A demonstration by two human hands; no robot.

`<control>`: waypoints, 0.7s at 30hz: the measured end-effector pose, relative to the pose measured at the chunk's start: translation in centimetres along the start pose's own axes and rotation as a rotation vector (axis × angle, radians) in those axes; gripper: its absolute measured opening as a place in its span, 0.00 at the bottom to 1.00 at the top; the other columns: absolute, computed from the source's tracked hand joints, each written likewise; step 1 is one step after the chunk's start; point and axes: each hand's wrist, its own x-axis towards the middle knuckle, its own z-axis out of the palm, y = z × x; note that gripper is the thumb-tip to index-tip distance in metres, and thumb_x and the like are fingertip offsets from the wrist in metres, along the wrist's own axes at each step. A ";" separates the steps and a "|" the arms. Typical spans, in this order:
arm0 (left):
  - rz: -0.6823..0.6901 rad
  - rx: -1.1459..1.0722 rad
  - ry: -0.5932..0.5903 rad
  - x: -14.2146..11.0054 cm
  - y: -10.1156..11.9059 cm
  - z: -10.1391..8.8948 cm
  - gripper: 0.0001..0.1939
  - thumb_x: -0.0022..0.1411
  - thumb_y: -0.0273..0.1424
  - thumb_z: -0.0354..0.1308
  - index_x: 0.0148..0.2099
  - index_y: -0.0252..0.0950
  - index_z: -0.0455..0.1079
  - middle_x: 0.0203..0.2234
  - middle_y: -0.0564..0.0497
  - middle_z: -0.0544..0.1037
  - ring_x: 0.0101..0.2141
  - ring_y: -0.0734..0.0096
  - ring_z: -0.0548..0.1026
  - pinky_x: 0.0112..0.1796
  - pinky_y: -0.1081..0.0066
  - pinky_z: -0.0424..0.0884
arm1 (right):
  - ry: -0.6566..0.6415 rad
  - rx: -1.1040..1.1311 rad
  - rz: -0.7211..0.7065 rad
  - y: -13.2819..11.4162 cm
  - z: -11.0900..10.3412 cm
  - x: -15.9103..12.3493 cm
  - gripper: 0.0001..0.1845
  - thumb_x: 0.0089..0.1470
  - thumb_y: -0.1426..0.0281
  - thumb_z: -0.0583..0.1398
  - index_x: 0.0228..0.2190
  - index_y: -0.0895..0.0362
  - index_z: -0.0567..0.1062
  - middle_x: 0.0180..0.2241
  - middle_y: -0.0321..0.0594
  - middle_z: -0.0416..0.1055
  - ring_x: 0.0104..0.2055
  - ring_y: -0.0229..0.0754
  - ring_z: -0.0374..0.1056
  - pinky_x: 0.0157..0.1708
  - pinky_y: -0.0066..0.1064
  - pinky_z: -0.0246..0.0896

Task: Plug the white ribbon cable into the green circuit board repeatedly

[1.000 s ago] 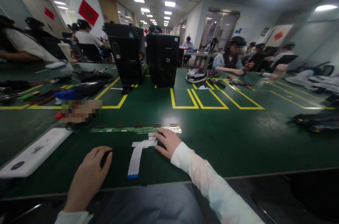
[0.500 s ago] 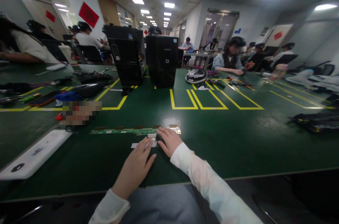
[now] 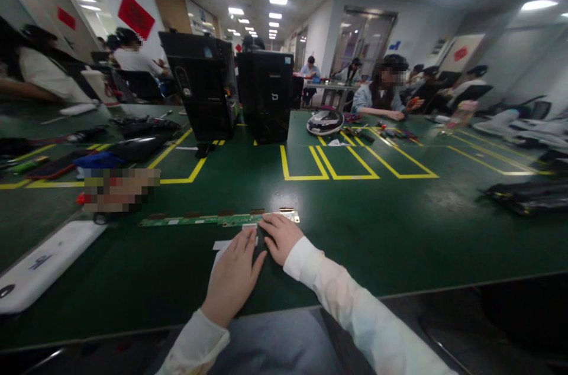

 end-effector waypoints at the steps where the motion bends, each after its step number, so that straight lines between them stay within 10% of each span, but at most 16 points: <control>1: -0.004 0.012 0.005 0.0 0.1 0.0 0.21 0.66 0.34 0.50 0.57 0.28 0.64 0.53 0.37 0.71 0.54 0.56 0.69 0.53 0.59 0.68 | 0.012 -0.001 -0.002 0.0 0.1 0.0 0.24 0.53 0.73 0.54 0.53 0.61 0.70 0.55 0.50 0.65 0.59 0.49 0.57 0.59 0.47 0.55; 21: 0.015 -0.005 0.001 0.7 -0.3 -0.7 0.20 0.66 0.33 0.49 0.56 0.28 0.66 0.52 0.38 0.73 0.53 0.57 0.70 0.58 0.55 0.60 | 0.027 -0.018 -0.024 0.5 0.5 0.2 0.27 0.50 0.76 0.55 0.54 0.62 0.69 0.56 0.49 0.65 0.59 0.48 0.56 0.60 0.45 0.54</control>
